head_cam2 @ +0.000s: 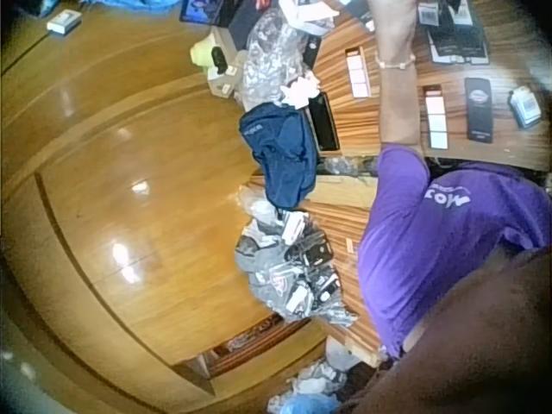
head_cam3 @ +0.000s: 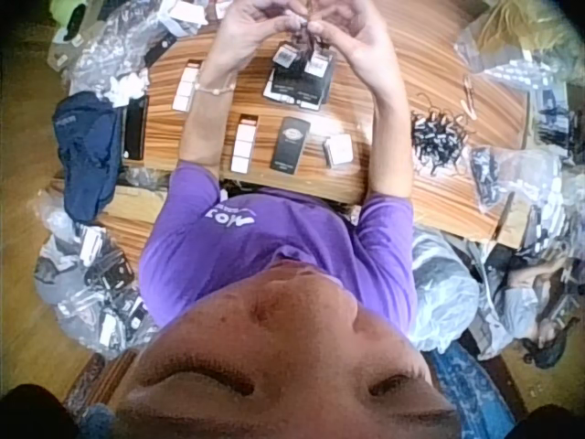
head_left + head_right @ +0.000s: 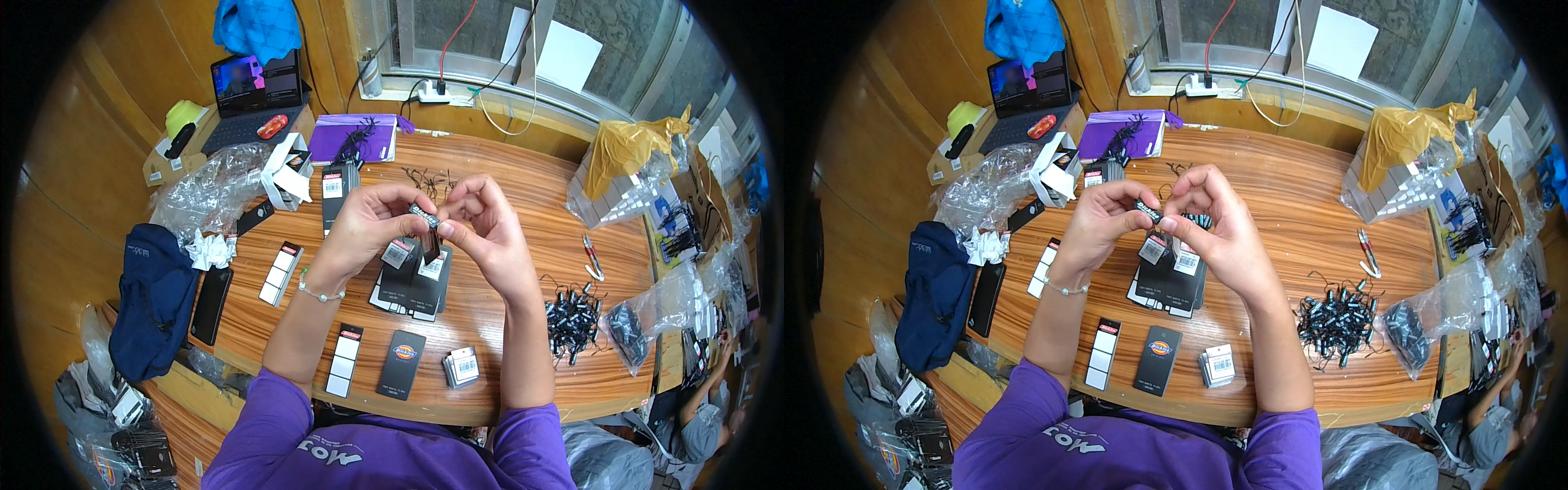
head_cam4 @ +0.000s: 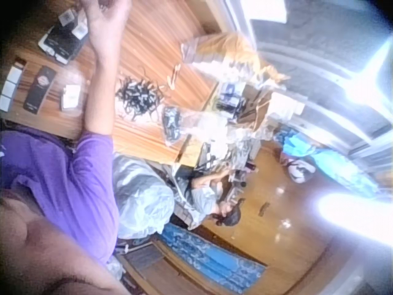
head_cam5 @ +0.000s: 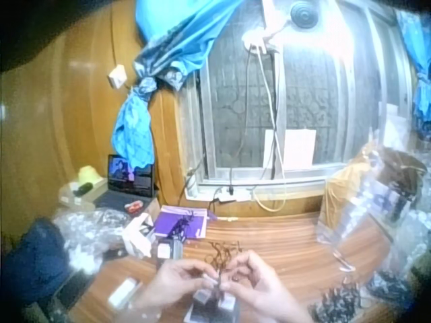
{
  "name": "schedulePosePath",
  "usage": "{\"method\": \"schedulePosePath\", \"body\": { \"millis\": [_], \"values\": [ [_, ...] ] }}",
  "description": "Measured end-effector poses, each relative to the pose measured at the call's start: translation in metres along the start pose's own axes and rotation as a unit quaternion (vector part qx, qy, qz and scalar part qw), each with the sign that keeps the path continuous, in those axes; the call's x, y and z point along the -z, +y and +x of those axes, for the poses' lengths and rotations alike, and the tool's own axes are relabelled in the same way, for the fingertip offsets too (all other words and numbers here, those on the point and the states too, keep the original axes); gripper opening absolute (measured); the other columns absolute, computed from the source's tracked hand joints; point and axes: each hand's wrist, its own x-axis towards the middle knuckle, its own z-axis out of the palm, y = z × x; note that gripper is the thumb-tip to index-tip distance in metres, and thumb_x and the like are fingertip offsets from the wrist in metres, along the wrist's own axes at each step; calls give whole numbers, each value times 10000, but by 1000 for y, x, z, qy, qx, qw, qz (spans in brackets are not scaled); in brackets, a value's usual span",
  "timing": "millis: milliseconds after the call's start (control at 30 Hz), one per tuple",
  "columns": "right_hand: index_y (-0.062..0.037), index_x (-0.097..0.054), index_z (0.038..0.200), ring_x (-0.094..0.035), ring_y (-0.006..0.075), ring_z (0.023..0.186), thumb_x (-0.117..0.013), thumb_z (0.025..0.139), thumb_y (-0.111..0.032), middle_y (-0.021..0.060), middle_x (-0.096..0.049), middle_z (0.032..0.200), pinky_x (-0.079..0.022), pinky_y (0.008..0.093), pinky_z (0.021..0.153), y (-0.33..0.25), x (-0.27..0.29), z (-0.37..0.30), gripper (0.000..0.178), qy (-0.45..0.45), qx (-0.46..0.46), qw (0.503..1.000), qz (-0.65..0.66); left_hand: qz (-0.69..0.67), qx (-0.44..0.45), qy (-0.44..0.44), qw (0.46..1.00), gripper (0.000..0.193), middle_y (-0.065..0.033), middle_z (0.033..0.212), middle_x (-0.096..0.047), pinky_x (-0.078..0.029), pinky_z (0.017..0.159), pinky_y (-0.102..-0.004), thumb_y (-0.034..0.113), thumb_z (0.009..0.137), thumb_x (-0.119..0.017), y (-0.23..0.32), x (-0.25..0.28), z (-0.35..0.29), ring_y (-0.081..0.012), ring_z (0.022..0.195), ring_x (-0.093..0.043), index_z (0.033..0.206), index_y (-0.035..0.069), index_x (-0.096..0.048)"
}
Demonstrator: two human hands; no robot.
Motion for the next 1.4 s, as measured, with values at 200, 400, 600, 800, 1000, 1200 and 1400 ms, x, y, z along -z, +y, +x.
{"method": "schedulePosePath", "body": {
  "millis": [200,400,600,800,1000,1200,1400],
  "values": [
    [-36,-487,1004,-499,113,919,-625,802,-57,32,-517,960,-421,265,814,6,9,3,246,-17,28,998,45,-25,-2,11,1000,222,-58,862,-624,-501,717,-211,60,735,-701,-1,1,1,-102,783,-601,922,-8,-603],
    [-40,-478,1005,-483,95,876,-631,805,-68,18,-494,932,-416,241,784,15,6,5,253,-26,37,997,69,-52,-4,0,999,212,-58,859,-625,-508,710,-212,63,733,-703,-4,-5,1,-108,779,-606,910,3,-603],
    [-42,-458,1013,-478,88,867,-632,812,-78,12,-481,921,-410,227,775,19,-1,7,268,-17,47,993,109,-84,-4,-11,996,157,-37,864,-620,-500,697,-215,9,768,-654,-9,-3,-1,-91,760,-599,919,-2,-615],
    [-45,-462,1007,-501,92,816,-515,902,-185,28,-531,877,-415,220,752,19,-4,8,182,-2,-40,995,91,53,-39,58,996,178,-48,897,-605,-468,758,-237,30,769,-655,-8,-7,4,-110,827,-572,940,-1,-620],
    [-62,-471,882,-520,136,600,-429,937,-231,44,-524,646,-430,250,578,46,0,15,183,23,-104,978,178,343,-196,149,907,412,-60,1098,-470,-347,892,-306,220,836,-606,-24,-1,14,-159,1007,-444,1195,59,-485],
    [-56,-478,901,-499,175,627,-427,936,-206,57,-502,671,-433,278,616,50,5,19,162,81,-20,908,410,173,-93,99,975,160,-60,1075,-441,-345,899,-264,222,952,-413,-43,-11,3,-124,1030,-431,1010,74,-395],
    [-44,-487,939,-559,153,732,-446,922,-163,70,-569,783,-460,270,699,53,6,18,127,155,19,925,347,-21,55,17,998,457,-96,1160,-436,-440,866,-272,83,868,-548,-56,-25,-4,-131,1045,-477,1220,95,-257]
  ]
}}
